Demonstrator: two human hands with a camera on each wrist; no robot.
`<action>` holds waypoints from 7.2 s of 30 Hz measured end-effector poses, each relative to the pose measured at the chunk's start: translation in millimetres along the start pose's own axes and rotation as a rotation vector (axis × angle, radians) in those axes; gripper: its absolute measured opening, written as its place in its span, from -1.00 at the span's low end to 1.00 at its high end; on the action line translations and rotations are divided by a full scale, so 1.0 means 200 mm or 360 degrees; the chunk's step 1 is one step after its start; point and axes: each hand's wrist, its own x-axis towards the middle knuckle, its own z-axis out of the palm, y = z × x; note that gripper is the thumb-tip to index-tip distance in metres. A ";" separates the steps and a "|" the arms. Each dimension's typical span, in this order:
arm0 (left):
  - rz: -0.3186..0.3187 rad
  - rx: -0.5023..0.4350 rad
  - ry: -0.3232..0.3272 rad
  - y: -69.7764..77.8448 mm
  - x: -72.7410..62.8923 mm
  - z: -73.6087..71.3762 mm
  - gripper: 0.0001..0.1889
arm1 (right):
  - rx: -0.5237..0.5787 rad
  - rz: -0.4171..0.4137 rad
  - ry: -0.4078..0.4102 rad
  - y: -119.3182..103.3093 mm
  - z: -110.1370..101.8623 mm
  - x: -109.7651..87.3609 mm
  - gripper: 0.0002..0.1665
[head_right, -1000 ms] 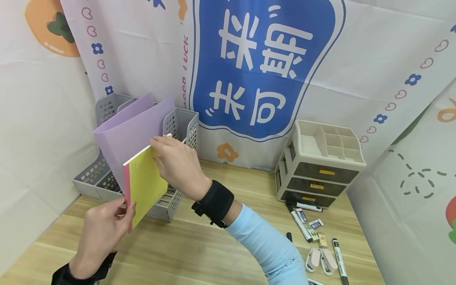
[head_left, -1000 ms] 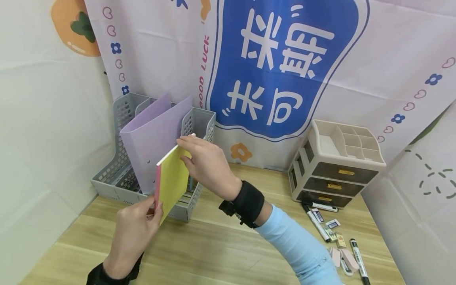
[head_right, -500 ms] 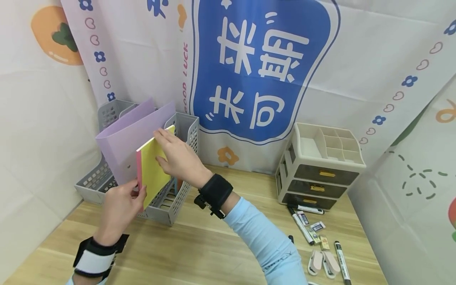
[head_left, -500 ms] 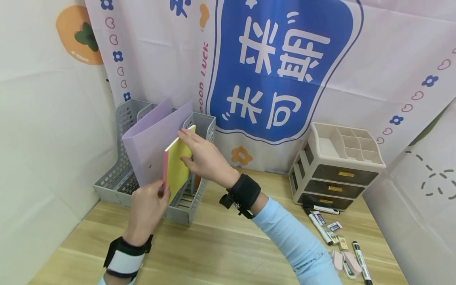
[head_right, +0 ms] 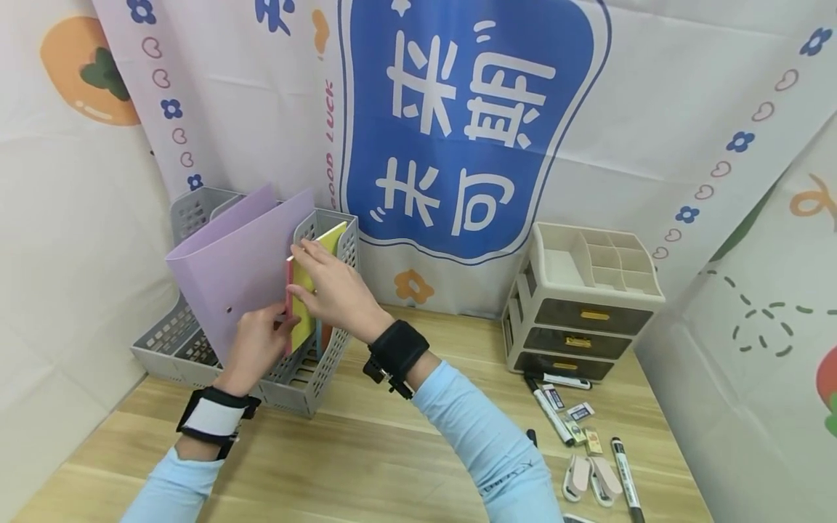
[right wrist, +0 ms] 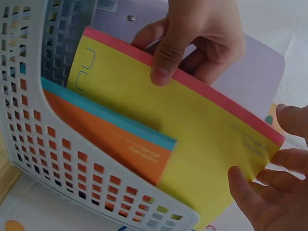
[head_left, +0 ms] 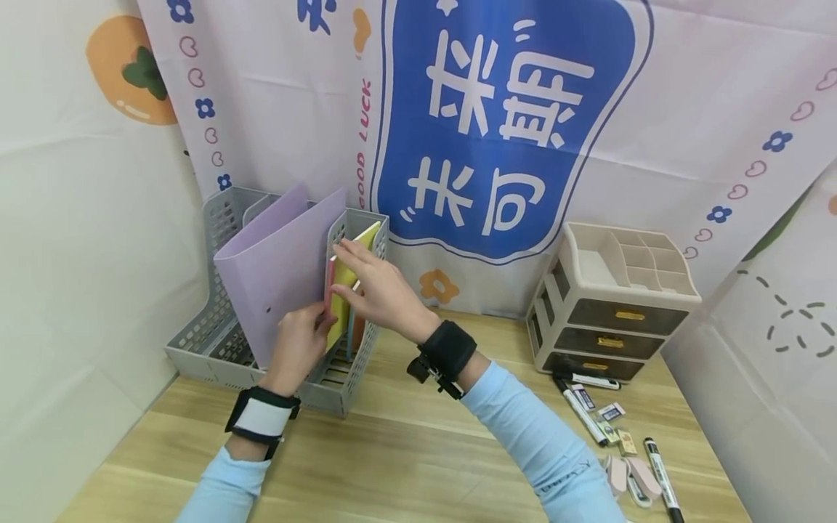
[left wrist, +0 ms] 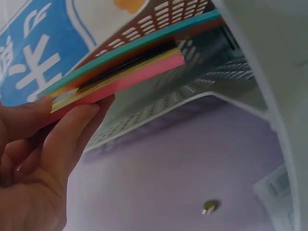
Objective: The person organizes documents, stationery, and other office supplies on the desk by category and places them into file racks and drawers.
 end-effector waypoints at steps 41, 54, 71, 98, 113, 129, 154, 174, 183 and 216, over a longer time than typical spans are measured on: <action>0.0276 0.0026 -0.0083 0.17 0.08 -0.06 -0.52 | -0.0244 -0.0106 0.0268 0.19 0.02 -0.44 -0.17; 0.0954 -0.0223 -0.0138 0.80 0.22 0.15 -0.62 | 0.0188 0.0776 0.0940 0.58 -0.45 -0.93 -0.63; 0.1214 0.0465 -0.0716 1.37 0.72 1.04 -0.73 | 0.1672 0.1831 0.1639 1.09 -0.70 -1.28 -0.56; 0.1054 0.0470 -0.0628 1.48 0.75 1.12 -0.84 | 0.1801 0.1736 0.1735 0.74 -0.70 -1.64 -0.63; 0.1068 0.0489 -0.0609 1.49 0.74 1.13 -0.81 | 0.0965 0.1782 0.0226 1.01 -0.59 -1.89 -0.55; 0.0936 0.0021 -0.0675 1.42 0.58 1.10 -0.63 | -0.0146 0.1788 -0.0313 1.31 -0.36 -1.85 -0.57; 0.0732 -0.0541 -0.0605 1.33 0.00 1.10 -0.85 | 0.0477 0.1485 0.0393 0.78 -0.69 -1.99 -0.74; 0.0770 -0.0525 -0.0460 1.33 0.00 1.15 -0.93 | 0.0051 0.1256 -0.0185 0.91 -0.96 -1.25 -0.93; 0.0777 -0.0540 -0.0456 1.33 0.00 1.15 -0.94 | 0.0063 0.1240 -0.0540 0.99 -0.84 -1.20 -0.70; 0.0769 -0.0570 -0.0572 1.30 0.03 1.14 -0.92 | 0.0007 0.1396 -0.0356 1.04 -0.43 -1.73 -0.44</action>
